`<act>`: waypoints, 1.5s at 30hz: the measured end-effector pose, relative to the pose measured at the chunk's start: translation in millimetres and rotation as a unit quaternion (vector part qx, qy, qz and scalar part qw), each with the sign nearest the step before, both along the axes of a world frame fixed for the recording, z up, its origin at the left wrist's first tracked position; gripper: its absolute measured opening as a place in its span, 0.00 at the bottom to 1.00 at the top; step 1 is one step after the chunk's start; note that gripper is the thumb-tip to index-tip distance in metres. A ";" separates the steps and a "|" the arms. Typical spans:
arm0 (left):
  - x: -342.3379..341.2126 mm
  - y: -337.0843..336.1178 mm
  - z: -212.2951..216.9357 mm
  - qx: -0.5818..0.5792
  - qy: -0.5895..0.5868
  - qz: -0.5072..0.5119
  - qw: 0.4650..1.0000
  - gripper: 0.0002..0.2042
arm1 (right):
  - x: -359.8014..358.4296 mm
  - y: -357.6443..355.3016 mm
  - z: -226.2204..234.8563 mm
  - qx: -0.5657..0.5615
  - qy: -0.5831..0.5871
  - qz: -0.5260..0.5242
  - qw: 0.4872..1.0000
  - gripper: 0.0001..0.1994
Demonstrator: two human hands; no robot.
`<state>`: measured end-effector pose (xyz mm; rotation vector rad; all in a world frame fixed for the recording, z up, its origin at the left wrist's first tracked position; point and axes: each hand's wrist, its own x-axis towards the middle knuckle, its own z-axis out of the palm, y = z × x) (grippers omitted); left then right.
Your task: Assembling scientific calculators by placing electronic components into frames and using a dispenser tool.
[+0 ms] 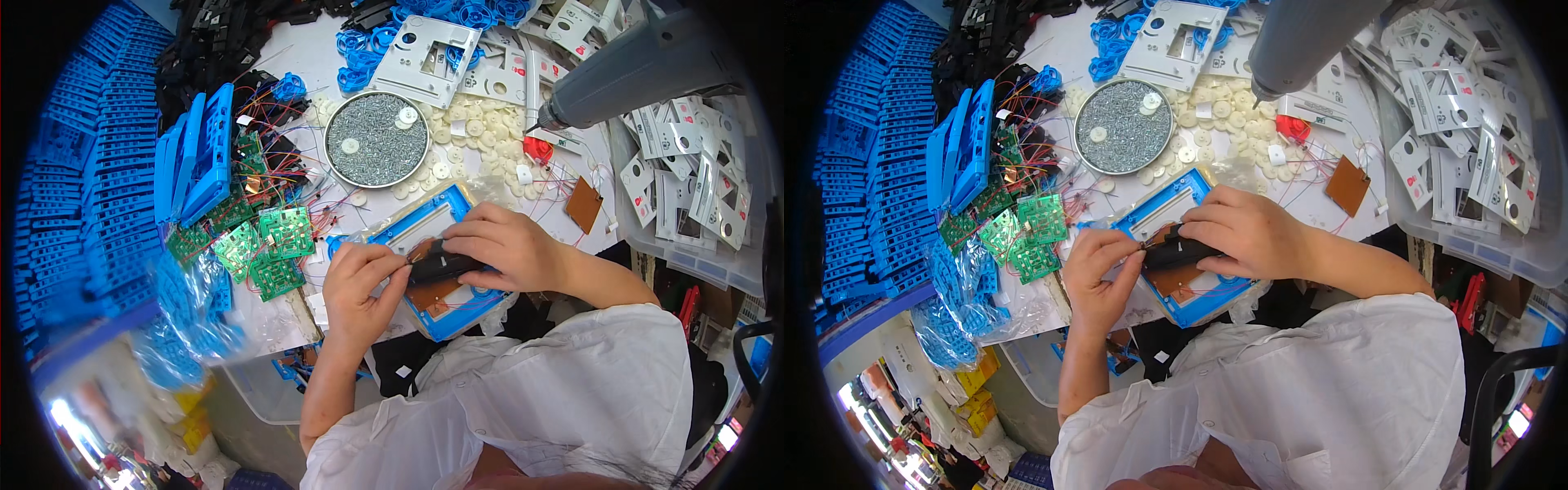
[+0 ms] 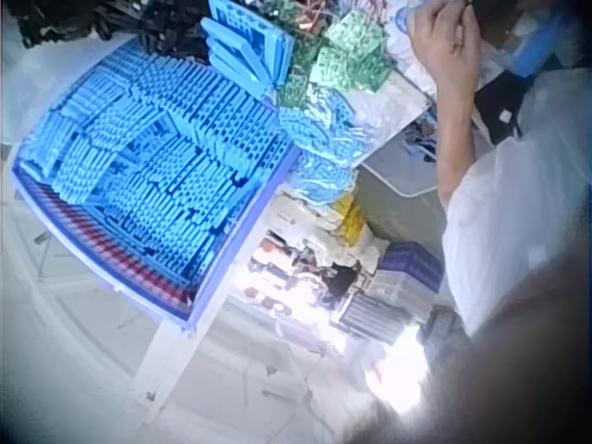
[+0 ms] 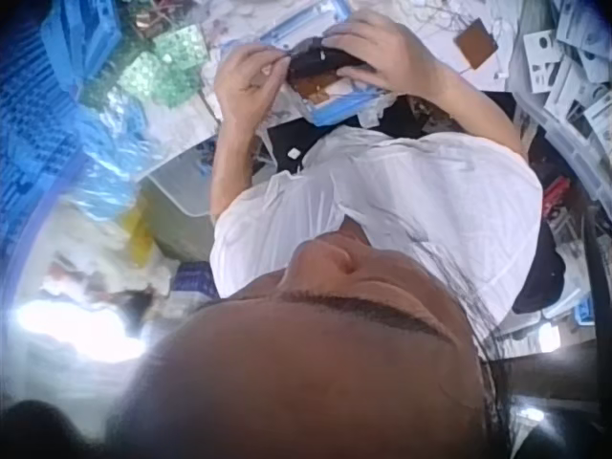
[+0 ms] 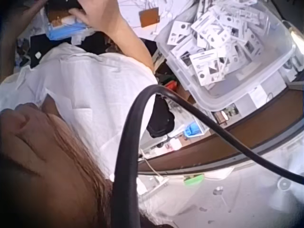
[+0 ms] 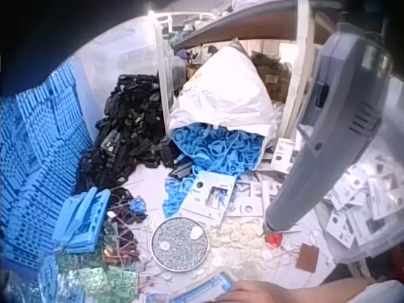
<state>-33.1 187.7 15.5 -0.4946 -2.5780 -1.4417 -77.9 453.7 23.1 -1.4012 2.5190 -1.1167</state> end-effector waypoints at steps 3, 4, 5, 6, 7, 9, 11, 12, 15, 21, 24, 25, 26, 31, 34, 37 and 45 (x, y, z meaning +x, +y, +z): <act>-13.6 -1.2 12.4 -0.047 -0.017 -0.047 0.998 0.07 | -6.7 -2.2 3.4 -0.012 -0.018 0.023 0.999 0.24; -18.3 -1.7 16.3 -0.058 -0.023 -0.068 0.996 0.07 | -8.9 -3.0 5.0 -0.016 -0.030 0.030 0.999 0.24; -21.7 -1.9 18.9 -0.069 -0.029 -0.089 0.993 0.07 | -10.6 -4.9 5.5 -0.017 -0.036 0.033 0.999 0.24; -24.1 -1.7 19.2 -0.074 -0.030 -0.098 0.992 0.07 | -12.0 -7.1 5.3 -0.018 -0.043 0.034 0.998 0.23; -26.1 -1.5 19.1 -0.079 -0.031 -0.106 0.991 0.07 | -13.2 -8.0 5.0 -0.018 -0.051 0.036 0.998 0.23; -28.7 -2.2 18.7 -0.085 -0.033 -0.120 0.989 0.06 | -15.8 -7.0 3.9 -0.018 -0.034 0.039 0.999 0.23; -30.5 -3.9 18.1 -0.088 -0.034 -0.131 0.987 0.06 | -17.2 -6.4 2.4 -0.016 -0.033 0.044 0.998 0.23; -31.3 -4.2 17.9 -0.088 -0.035 -0.134 0.986 0.06 | -17.2 -5.8 1.5 -0.014 -0.039 0.047 0.998 0.23; -33.3 -5.8 18.7 -0.089 -0.035 -0.149 0.984 0.07 | -17.2 -4.8 -1.6 -0.010 -0.039 0.052 0.998 0.23; -41.3 -9.4 25.6 -0.124 -0.029 -0.201 0.971 0.07 | -18.0 -8.6 -1.2 0.010 -0.003 0.074 0.997 0.25; -43.7 -13.0 31.7 -0.154 -0.039 -0.217 0.963 0.07 | -16.8 -12.2 -3.1 0.002 0.001 0.089 0.996 0.26; -43.5 -14.8 33.5 -0.163 -0.046 -0.219 0.961 0.07 | -17.0 -14.0 -3.8 -0.004 -0.002 0.096 0.995 0.26; -43.1 -16.8 34.2 -0.171 -0.052 -0.221 0.959 0.07 | -17.5 -16.1 -4.7 -0.008 -0.002 0.099 0.995 0.26; -42.7 -24.1 32.3 -0.178 -0.063 -0.222 0.957 0.06 | -20.6 -24.0 -5.7 -0.008 -0.007 0.109 0.994 0.26; -44.0 -23.8 34.2 -0.184 -0.059 -0.231 0.954 0.06 | -21.4 -24.0 -7.3 -0.002 -0.017 0.116 0.993 0.25; -42.3 -23.1 33.3 -0.201 -0.040 -0.241 0.949 0.04 | -22.4 -25.3 -3.6 0.031 -0.025 0.135 0.990 0.25; -33.0 -19.3 39.0 -0.249 -0.030 -0.243 0.937 0.04 | -27.8 -34.0 12.9 0.101 -0.050 0.163 0.980 0.24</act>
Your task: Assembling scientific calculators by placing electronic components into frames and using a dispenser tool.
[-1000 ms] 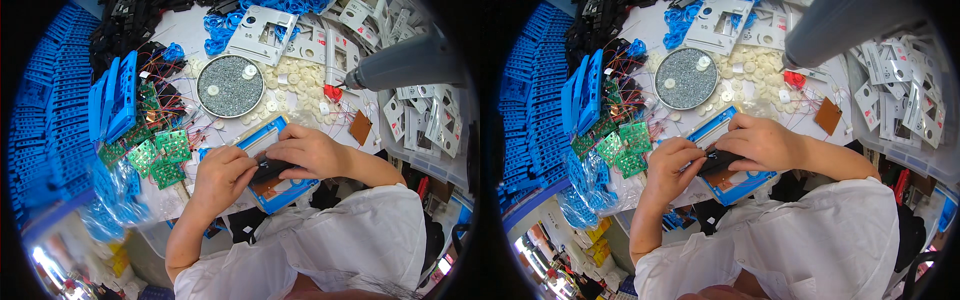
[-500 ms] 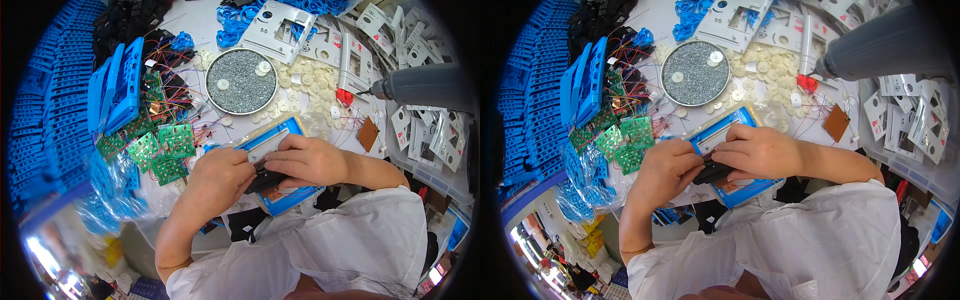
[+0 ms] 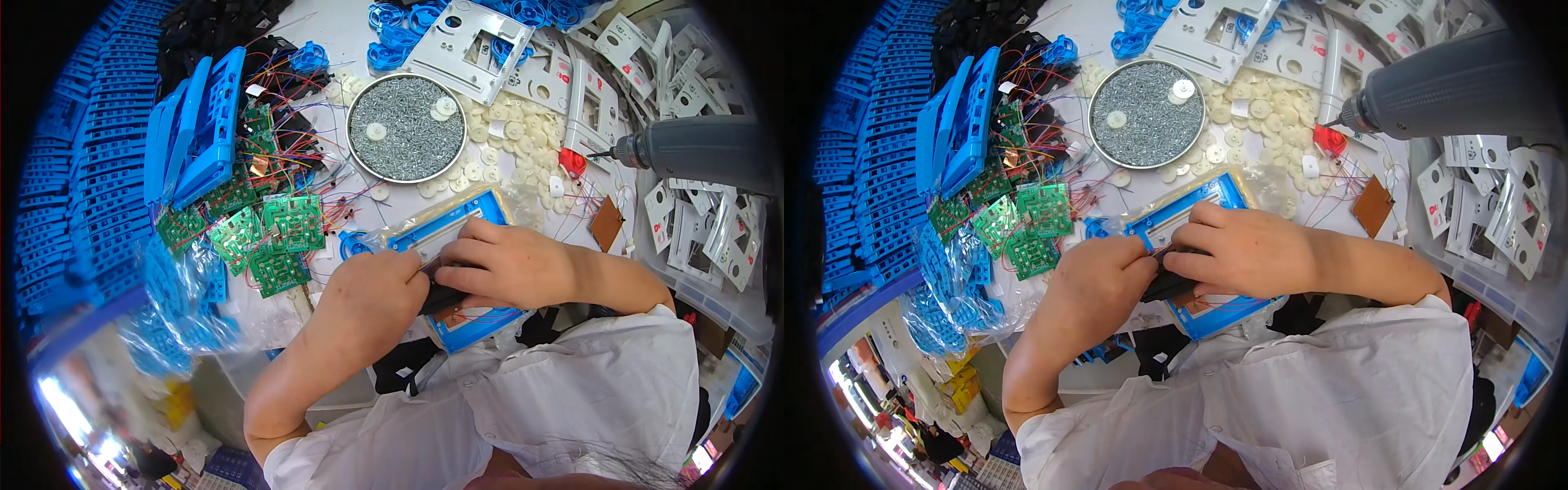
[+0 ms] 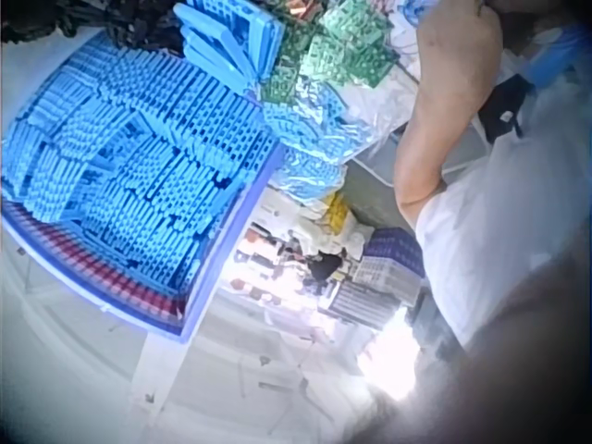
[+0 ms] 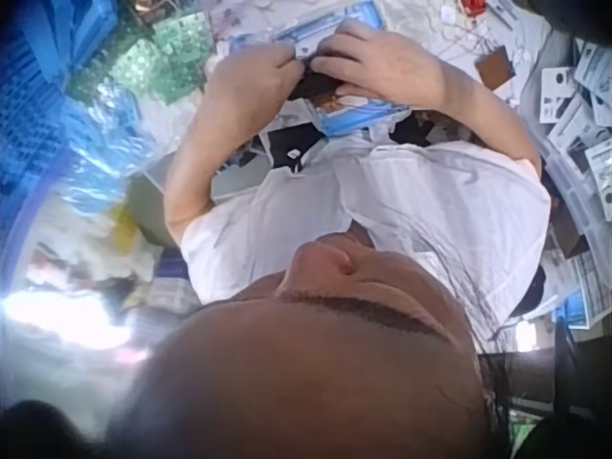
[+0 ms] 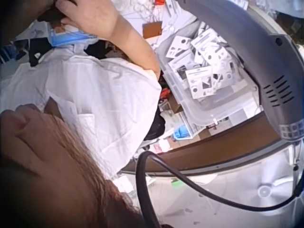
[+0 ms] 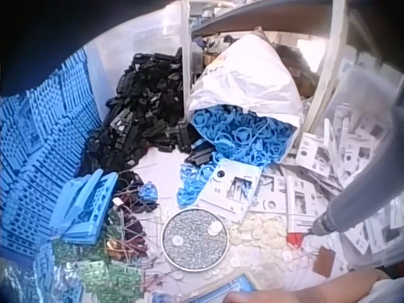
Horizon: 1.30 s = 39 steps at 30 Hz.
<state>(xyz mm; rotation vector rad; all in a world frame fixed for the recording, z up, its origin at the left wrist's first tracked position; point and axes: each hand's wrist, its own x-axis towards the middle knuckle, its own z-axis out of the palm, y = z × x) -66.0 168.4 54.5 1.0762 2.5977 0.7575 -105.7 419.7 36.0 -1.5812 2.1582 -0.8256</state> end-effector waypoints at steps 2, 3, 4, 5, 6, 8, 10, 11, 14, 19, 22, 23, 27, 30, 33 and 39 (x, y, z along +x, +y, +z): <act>3.1 1.5 2.0 -0.012 -0.010 0.012 1.000 0.04 | 0.2 -1.5 0.9 0.010 0.006 0.007 1.000 0.23; 4.9 1.9 3.6 -0.011 -0.018 0.017 1.000 0.06 | 0.8 -1.7 1.0 0.015 0.012 0.011 1.000 0.23; 7.1 2.2 5.8 -0.011 -0.027 0.022 0.999 0.07 | 1.1 -1.9 1.2 0.020 0.017 0.014 1.000 0.22; 9.6 2.6 8.2 -0.010 -0.035 0.028 0.999 0.09 | 1.2 -2.3 1.6 0.019 0.018 0.015 1.000 0.21; 11.1 3.3 9.8 -0.004 -0.041 0.033 0.999 0.11 | 1.3 -2.4 1.5 0.020 0.018 0.015 1.000 0.21; 15.1 5.1 12.7 0.008 -0.052 0.044 0.998 0.16 | 1.6 -2.5 1.6 0.020 0.019 0.014 1.000 0.20; 24.4 8.5 9.8 -0.029 -0.019 0.056 0.998 0.18 | 2.2 -3.2 3.4 0.019 0.019 0.015 1.000 0.19; 29.1 10.0 8.2 -0.048 -0.002 0.062 0.997 0.19 | 2.8 -4.4 4.0 0.016 0.028 0.014 0.999 0.19; 40.7 12.5 8.5 -0.079 0.007 0.087 0.993 0.21 | 5.8 -6.5 6.9 0.019 0.046 0.011 0.999 0.18; 54.3 16.4 3.5 -0.064 0.000 0.149 0.987 0.24 | 15.3 -8.7 18.3 0.059 0.061 -0.014 0.996 0.19; 54.4 12.9 -0.8 -0.020 -0.018 0.165 0.986 0.24 | 22.3 -9.6 17.9 0.058 0.059 -0.042 0.996 0.20; 53.9 11.6 -2.2 -0.004 -0.024 0.168 0.985 0.24 | 26.7 -9.6 17.1 0.056 0.067 -0.055 0.995 0.20; 53.5 10.4 -6.2 0.020 -0.024 0.163 0.986 0.24 | 37.4 -8.5 18.0 0.063 0.094 -0.080 0.990 0.22; 53.8 9.6 -7.9 0.026 -0.019 0.159 0.987 0.24 | 34.5 -8.3 23.0 0.067 0.083 -0.076 0.991 0.21; 53.5 8.3 -9.4 0.028 -0.011 0.151 0.988 0.24 | 31.9 -7.4 25.7 0.065 0.072 -0.075 0.992 0.21; 53.1 7.3 -11.9 0.026 0.006 0.136 0.990 0.24 | 30.6 -10.1 27.1 0.072 0.059 -0.068 0.993 0.20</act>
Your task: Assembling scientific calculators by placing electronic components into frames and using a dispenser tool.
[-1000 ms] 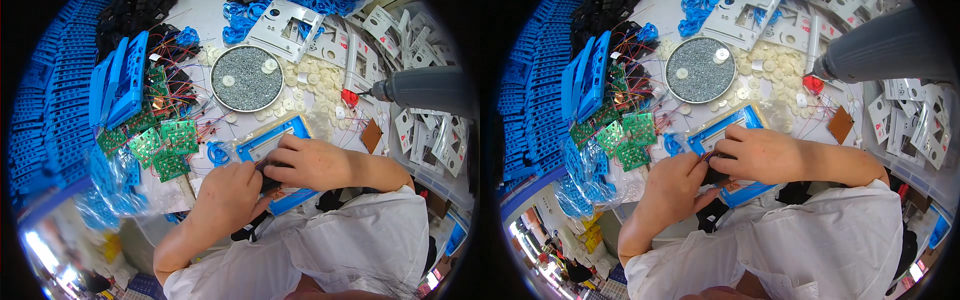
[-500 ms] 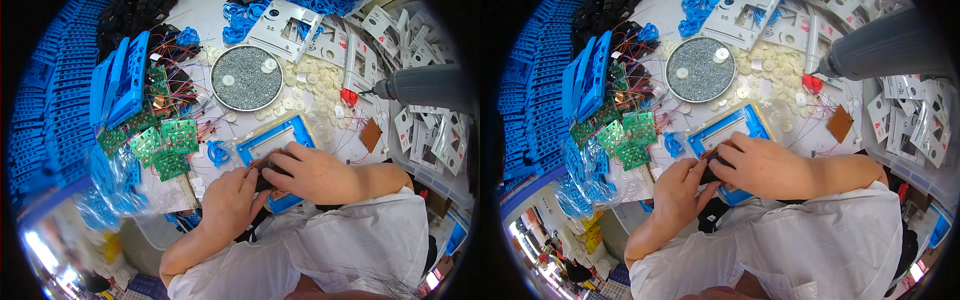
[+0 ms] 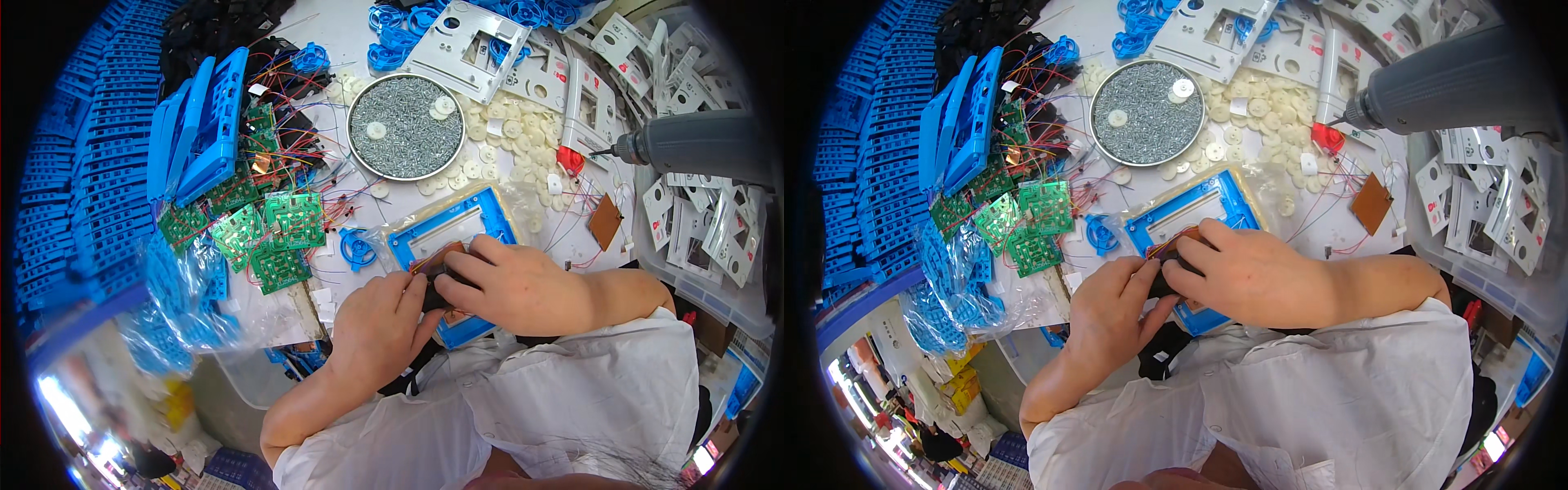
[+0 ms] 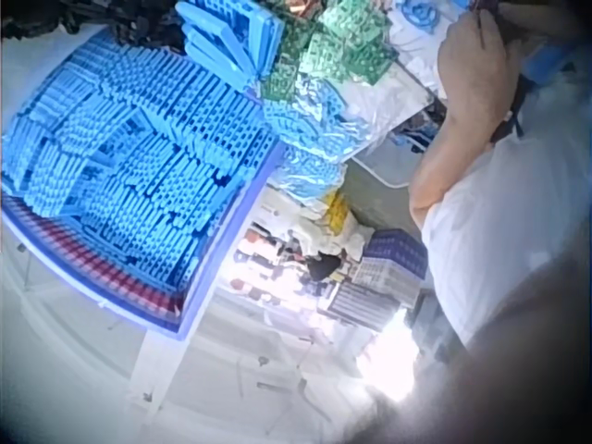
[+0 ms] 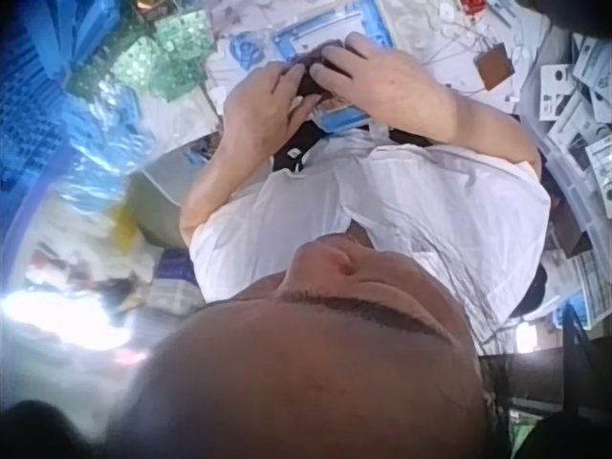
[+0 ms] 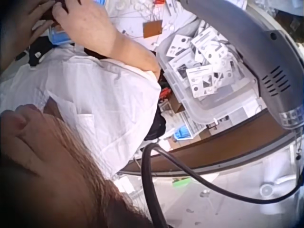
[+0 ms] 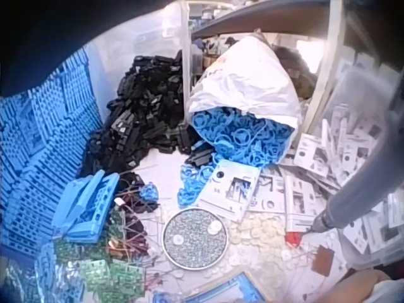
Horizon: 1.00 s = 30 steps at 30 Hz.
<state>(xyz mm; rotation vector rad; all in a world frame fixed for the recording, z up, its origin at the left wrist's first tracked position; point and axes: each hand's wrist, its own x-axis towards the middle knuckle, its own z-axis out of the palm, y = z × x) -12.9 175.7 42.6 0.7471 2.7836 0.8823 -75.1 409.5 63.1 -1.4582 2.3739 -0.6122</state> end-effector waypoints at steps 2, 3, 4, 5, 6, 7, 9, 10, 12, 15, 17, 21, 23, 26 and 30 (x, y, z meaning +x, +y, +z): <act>0.1 -0.1 -0.7 -0.002 0.005 0.001 1.000 0.25 | -0.6 -1.6 -0.7 -0.003 -0.008 -0.003 1.000 0.20; -0.4 -0.1 -0.4 -0.003 0.002 0.000 1.000 0.25 | -1.6 -2.3 -1.2 -0.008 -0.012 -0.004 1.000 0.20; -1.3 0.0 0.3 -0.004 -0.001 -0.001 1.000 0.25 | -2.4 -2.7 -1.8 -0.013 -0.017 -0.006 1.000 0.20; -1.9 0.0 0.8 -0.006 -0.005 -0.002 1.000 0.25 | -2.7 -2.6 -3.4 -0.011 -0.028 -0.008 1.000 0.20; -2.6 0.1 0.9 -0.009 -0.007 -0.005 1.000 0.25 | -2.5 -1.8 -5.7 -0.009 -0.040 -0.011 0.999 0.20; -3.1 -0.1 0.8 -0.013 -0.010 -0.009 1.000 0.25 | -2.8 -1.1 -7.1 -0.007 -0.051 -0.014 0.999 0.20; -6.1 -1.7 2.7 -0.001 -0.038 -0.007 0.999 0.23 | -4.3 0.0 -8.2 -0.014 -0.065 -0.018 0.998 0.21; -9.8 -3.8 5.9 0.014 -0.065 -0.001 0.998 0.21 | -5.1 0.2 -8.8 -0.018 -0.072 -0.021 0.997 0.21; -15.2 -8.7 5.0 0.048 -0.097 0.009 0.994 0.17 | -5.6 0.1 -11.3 -0.026 -0.075 -0.028 0.996 0.22; -20.6 -12.5 -1.6 0.093 -0.105 0.014 0.990 0.12 | -7.4 0.7 -11.2 -0.025 -0.085 -0.030 0.996 0.24; -24.4 -12.2 -2.4 0.107 -0.100 0.009 0.989 0.09 | -8.2 0.7 -11.1 -0.018 -0.090 -0.029 0.995 0.24; -26.3 -12.3 -1.9 0.117 -0.105 0.010 0.988 0.08 | -9.3 0.7 -10.4 -0.015 -0.092 -0.024 0.995 0.24; -26.8 -13.7 -2.0 0.123 -0.123 0.019 0.985 0.08 | -9.6 1.4 -10.7 -0.018 -0.090 -0.025 0.995 0.25; -27.1 -14.8 -4.3 0.153 -0.117 0.053 0.980 0.07 | -9.5 1.5 -10.9 -0.026 -0.087 -0.027 0.995 0.25; -24.2 -15.3 -10.1 0.174 -0.146 0.109 0.968 0.04 | -10.6 3.1 -11.4 -0.035 -0.087 -0.027 0.995 0.26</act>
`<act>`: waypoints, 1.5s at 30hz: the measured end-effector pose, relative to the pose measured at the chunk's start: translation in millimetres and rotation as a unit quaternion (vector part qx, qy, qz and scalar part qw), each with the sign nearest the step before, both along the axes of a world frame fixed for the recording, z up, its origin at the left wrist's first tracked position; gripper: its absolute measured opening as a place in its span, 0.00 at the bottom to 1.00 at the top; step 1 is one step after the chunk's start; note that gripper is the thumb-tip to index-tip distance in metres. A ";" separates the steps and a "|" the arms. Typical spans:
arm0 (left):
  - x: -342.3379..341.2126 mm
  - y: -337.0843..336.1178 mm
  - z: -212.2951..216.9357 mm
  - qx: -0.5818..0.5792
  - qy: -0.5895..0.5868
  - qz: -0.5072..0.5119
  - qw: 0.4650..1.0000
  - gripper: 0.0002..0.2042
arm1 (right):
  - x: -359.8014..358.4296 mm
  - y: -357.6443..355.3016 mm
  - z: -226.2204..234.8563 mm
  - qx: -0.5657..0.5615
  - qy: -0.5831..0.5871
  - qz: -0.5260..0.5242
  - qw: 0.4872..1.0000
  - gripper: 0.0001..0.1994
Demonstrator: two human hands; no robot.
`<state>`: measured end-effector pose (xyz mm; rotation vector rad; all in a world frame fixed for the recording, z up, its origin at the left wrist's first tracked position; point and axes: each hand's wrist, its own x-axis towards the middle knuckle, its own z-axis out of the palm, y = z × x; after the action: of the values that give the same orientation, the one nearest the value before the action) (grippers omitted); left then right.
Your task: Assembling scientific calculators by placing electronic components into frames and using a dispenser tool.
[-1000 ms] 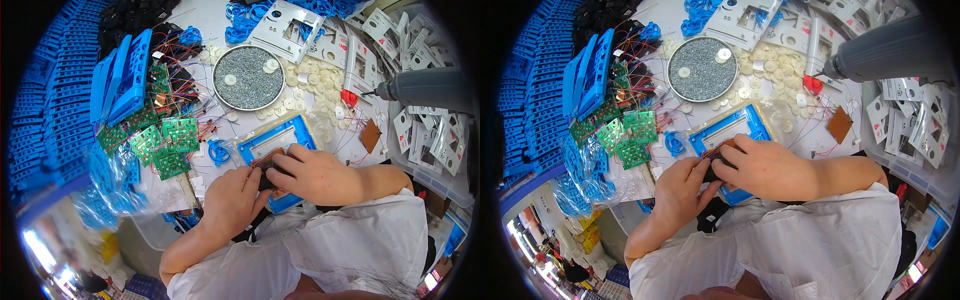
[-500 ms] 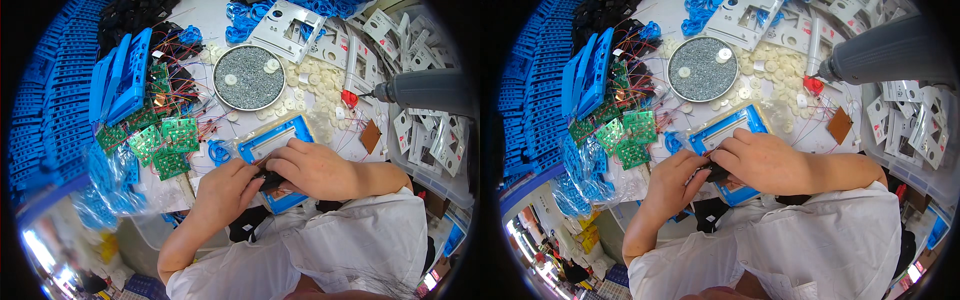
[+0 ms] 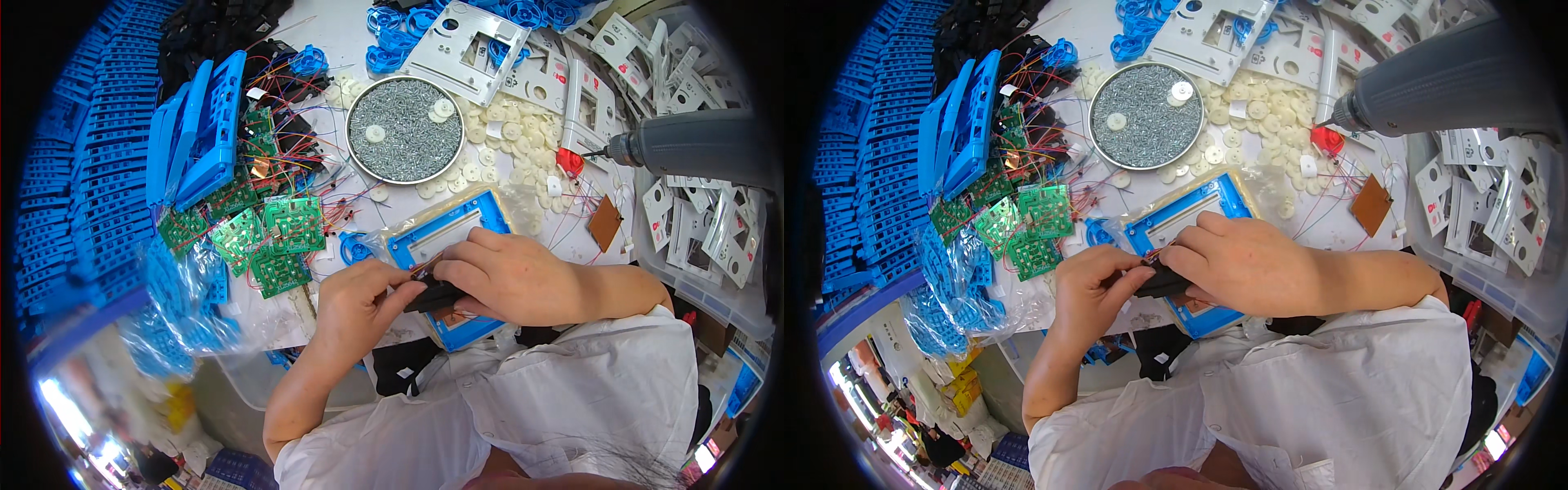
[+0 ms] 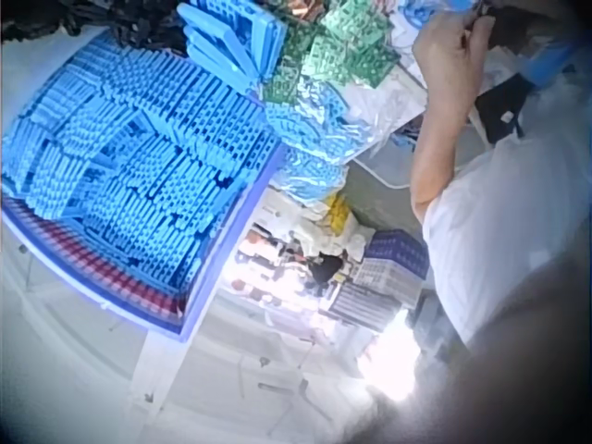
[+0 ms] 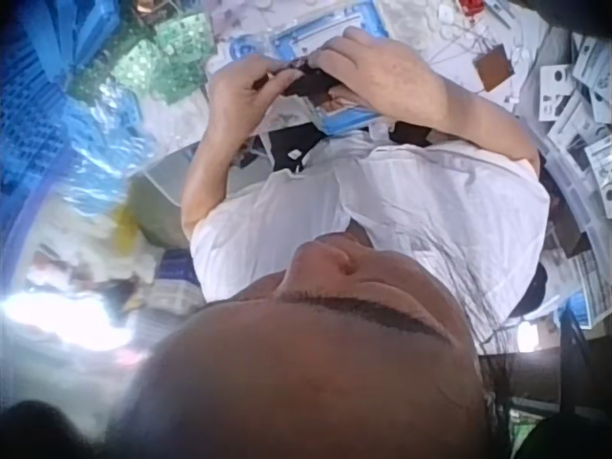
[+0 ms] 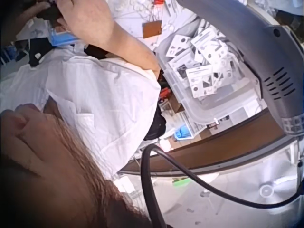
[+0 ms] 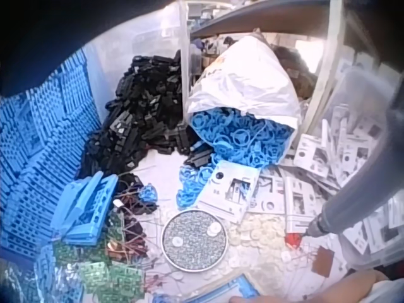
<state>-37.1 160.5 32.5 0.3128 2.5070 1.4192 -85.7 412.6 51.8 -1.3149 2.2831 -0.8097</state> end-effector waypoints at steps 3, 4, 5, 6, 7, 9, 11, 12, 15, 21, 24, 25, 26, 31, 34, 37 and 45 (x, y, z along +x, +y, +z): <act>0.4 2.1 0.2 -0.001 0.008 0.024 1.000 0.04 | -0.4 0.0 0.0 0.000 -0.002 -0.001 1.000 0.26; -0.3 3.2 -0.3 -0.006 0.026 0.025 0.999 0.04 | -0.3 0.2 -0.4 0.003 -0.003 -0.003 1.000 0.25; -1.2 3.8 -1.0 -0.011 0.044 0.025 0.999 0.04 | -0.4 0.6 -1.0 0.001 0.004 -0.007 1.000 0.25; -1.0 3.7 0.0 -0.017 0.050 0.018 0.998 0.04 | -0.6 0.8 -1.3 -0.003 0.009 -0.008 1.000 0.25; -0.9 3.1 0.9 -0.022 0.056 0.011 0.998 0.04 | -0.7 1.0 -1.6 -0.007 0.015 -0.009 1.000 0.25; -1.3 1.6 2.2 -0.033 0.070 -0.007 0.997 0.05 | -0.3 1.9 -2.4 -0.013 0.013 -0.012 1.000 0.25; -3.3 0.2 3.3 -0.046 0.085 -0.029 0.995 0.05 | 0.2 3.3 -3.2 -0.018 0.019 -0.015 1.000 0.25; -4.6 -0.2 3.6 -0.055 0.095 -0.044 0.993 0.05 | 0.6 4.2 -4.2 -0.020 0.027 -0.018 0.999 0.24; -10.2 0.3 8.2 -0.088 0.120 -0.092 0.985 0.05 | -0.2 5.3 -6.4 -0.034 0.044 -0.023 0.998 0.23; -22.6 4.9 19.4 -0.175 0.138 -0.177 0.959 0.05 | -3.6 5.4 -4.0 -0.029 0.033 -0.019 0.999 0.23; -26.5 5.8 22.2 -0.199 0.129 -0.211 0.948 0.06 | -6.4 5.7 -2.3 -0.022 0.019 -0.005 1.000 0.23; -27.9 6.4 22.8 -0.202 0.125 -0.223 0.945 0.07 | -7.1 5.8 -2.2 -0.017 0.014 0.002 1.000 0.23; -29.4 6.6 23.3 -0.205 0.122 -0.236 0.942 0.07 | -7.7 6.0 -2.8 -0.016 0.015 0.008 1.000 0.23; -36.7 7.2 25.2 -0.207 0.113 -0.274 0.932 0.07 | -9.0 5.3 -2.0 -0.005 -0.001 0.030 1.000 0.23; -38.4 7.2 24.8 -0.212 0.117 -0.284 0.928 0.07 | -7.9 3.7 -3.2 -0.018 0.015 0.013 1.000 0.18; -38.7 6.2 24.0 -0.213 0.115 -0.284 0.928 0.07 | -7.9 2.0 -1.8 -0.014 0.018 0.015 1.000 0.17; -41.2 5.8 26.2 -0.215 0.105 -0.294 0.926 0.05 | -7.9 1.5 1.5 -0.006 0.030 0.031 0.999 0.18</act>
<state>-78.3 166.3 58.7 1.0587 2.4770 0.6150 -93.5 414.1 53.2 -1.4270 2.2741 -0.7728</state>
